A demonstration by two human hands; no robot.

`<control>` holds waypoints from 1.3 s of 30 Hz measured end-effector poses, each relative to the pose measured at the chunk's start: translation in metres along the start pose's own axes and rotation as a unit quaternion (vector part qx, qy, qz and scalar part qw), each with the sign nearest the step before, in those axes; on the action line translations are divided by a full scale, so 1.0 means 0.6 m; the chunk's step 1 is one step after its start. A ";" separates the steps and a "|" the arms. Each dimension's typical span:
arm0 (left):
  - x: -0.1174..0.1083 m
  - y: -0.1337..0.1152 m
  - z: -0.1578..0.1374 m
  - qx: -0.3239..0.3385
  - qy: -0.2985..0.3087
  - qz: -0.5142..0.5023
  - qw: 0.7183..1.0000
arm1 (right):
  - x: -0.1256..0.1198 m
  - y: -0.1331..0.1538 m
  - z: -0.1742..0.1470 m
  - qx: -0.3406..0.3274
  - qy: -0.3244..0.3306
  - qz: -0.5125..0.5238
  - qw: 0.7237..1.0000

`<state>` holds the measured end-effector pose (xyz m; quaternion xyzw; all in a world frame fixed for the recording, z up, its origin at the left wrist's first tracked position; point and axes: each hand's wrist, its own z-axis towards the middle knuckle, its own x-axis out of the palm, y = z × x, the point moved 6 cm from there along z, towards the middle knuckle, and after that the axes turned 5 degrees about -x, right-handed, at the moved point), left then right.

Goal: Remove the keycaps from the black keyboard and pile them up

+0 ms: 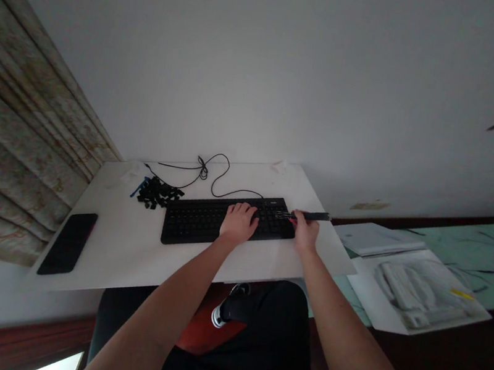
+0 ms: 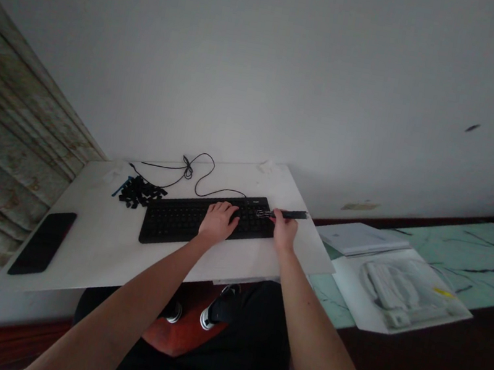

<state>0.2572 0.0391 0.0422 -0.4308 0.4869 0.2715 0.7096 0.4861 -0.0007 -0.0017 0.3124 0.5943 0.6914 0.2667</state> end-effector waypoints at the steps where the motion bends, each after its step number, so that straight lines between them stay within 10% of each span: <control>1: 0.000 -0.001 0.000 0.003 0.001 0.003 1.000 | 0.001 0.002 0.001 0.012 0.001 0.002 1.000; 8: 0.003 0.003 0.000 0.000 -0.014 -0.010 1.000 | 0.043 0.052 -0.005 0.017 0.139 -0.095 0.986; 16: 0.004 0.009 0.000 -0.005 -0.014 -0.032 0.999 | 0.136 0.103 -0.041 -0.064 0.335 -0.287 0.895; 39: 0.002 0.004 0.003 0.002 0.008 -0.009 1.000 | 0.136 0.082 -0.022 -0.032 0.305 -0.223 0.925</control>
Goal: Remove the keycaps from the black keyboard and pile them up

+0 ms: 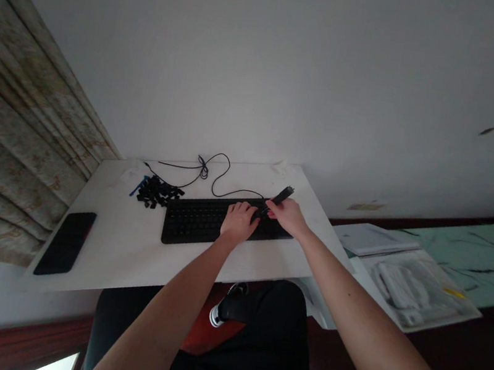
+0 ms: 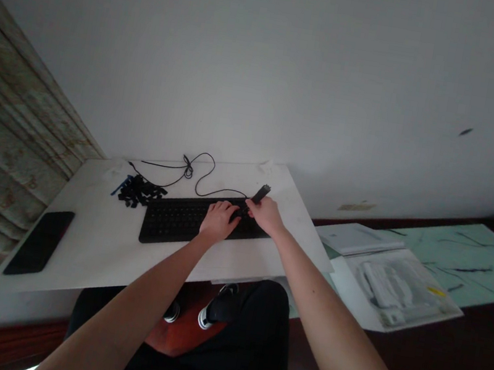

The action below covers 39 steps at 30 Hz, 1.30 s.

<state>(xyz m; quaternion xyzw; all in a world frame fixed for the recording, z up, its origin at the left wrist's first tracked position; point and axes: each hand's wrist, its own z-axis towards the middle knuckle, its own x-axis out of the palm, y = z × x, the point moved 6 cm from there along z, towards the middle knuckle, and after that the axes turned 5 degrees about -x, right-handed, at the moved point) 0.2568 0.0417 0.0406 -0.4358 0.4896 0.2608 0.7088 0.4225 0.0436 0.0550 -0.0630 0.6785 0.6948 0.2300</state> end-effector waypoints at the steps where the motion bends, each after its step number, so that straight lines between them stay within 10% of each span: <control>1: 0.000 0.000 0.000 -0.001 0.000 -0.002 1.000 | -0.002 -0.002 0.001 0.002 0.000 0.007 1.000; 39: 0.005 0.004 0.003 0.000 0.015 -0.019 1.000 | 0.023 0.012 -0.038 0.050 -0.040 -0.008 0.998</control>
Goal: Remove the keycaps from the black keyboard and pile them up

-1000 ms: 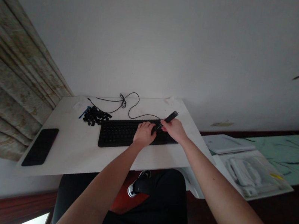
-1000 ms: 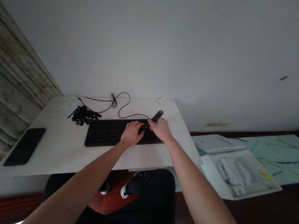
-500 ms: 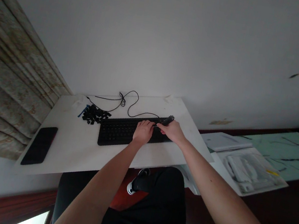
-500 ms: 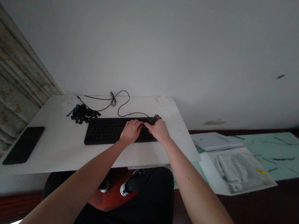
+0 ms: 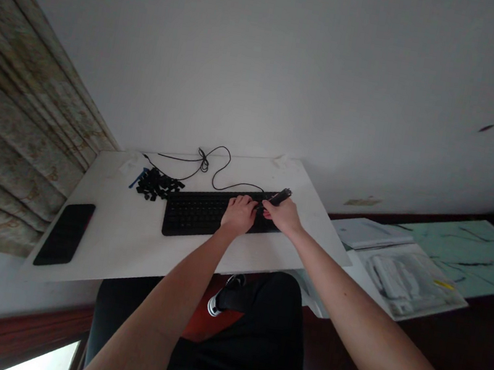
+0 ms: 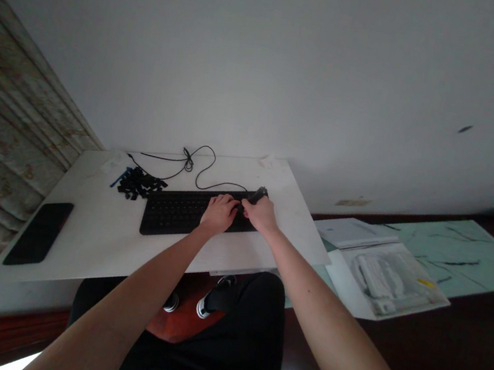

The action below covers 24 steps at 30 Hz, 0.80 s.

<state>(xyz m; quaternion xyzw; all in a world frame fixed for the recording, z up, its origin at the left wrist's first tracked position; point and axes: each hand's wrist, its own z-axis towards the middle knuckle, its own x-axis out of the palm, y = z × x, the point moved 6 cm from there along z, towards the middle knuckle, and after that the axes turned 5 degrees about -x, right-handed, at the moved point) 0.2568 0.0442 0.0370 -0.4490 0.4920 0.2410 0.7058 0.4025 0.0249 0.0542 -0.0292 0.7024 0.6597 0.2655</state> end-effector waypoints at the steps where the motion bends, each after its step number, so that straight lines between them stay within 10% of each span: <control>1: 0.000 0.000 0.000 0.000 0.000 0.000 1.000 | -0.001 -0.001 -0.001 -0.001 -0.005 0.007 1.000; 24: -0.015 0.009 -0.003 -0.033 -0.034 -0.087 0.995 | 0.009 0.049 0.049 -0.161 0.190 -0.214 0.945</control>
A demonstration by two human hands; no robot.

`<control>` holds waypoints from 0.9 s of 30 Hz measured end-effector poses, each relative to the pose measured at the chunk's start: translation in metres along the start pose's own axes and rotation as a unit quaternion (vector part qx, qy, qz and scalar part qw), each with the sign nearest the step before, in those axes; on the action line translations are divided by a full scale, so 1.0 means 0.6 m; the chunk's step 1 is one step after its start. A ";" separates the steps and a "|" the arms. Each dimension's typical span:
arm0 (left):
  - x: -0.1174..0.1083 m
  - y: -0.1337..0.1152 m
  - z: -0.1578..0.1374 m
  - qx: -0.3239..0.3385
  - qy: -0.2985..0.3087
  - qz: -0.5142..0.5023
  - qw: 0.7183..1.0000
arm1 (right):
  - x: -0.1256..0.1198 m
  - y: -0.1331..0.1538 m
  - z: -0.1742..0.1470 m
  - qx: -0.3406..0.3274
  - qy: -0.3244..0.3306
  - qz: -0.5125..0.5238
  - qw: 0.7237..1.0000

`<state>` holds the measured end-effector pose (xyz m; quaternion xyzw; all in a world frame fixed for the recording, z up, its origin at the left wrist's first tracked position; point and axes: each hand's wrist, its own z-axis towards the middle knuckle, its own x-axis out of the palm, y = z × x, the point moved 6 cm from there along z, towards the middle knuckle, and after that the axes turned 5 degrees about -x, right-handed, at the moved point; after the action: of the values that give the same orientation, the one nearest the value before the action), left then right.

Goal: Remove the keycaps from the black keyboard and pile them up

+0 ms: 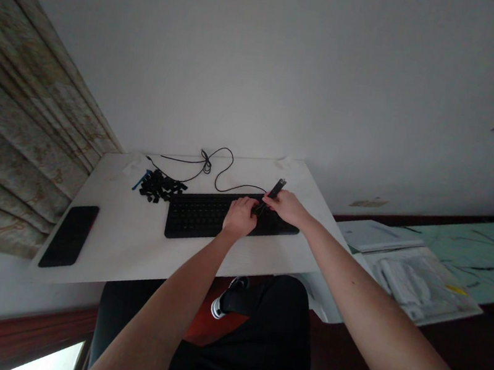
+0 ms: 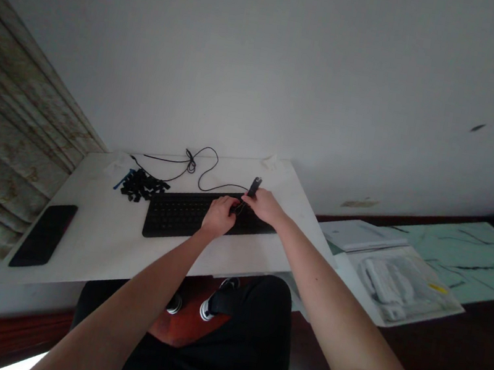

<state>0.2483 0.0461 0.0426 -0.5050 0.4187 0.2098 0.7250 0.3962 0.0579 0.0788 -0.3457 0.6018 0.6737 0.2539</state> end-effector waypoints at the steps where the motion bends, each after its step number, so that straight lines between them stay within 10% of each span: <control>1: 0.000 0.001 0.000 -0.001 0.001 -0.007 1.000 | 0.001 -0.004 -0.002 -0.003 0.001 0.007 1.000; 10: 0.003 0.004 0.002 -0.004 0.001 -0.017 1.000 | -0.002 -0.006 0.012 -0.027 0.066 0.004 0.997; 18: 0.005 0.005 0.001 0.009 -0.010 -0.022 1.000 | 0.012 -0.059 0.032 0.120 0.100 0.288 0.945; 27: 0.006 0.003 0.010 0.024 -0.018 0.017 0.999 | 0.016 -0.067 0.045 0.153 0.114 0.322 0.927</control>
<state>0.2511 0.0517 0.0394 -0.4765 0.4189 0.2213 0.7406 0.4163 0.0900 0.0467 -0.1648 0.8014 0.5750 0.0031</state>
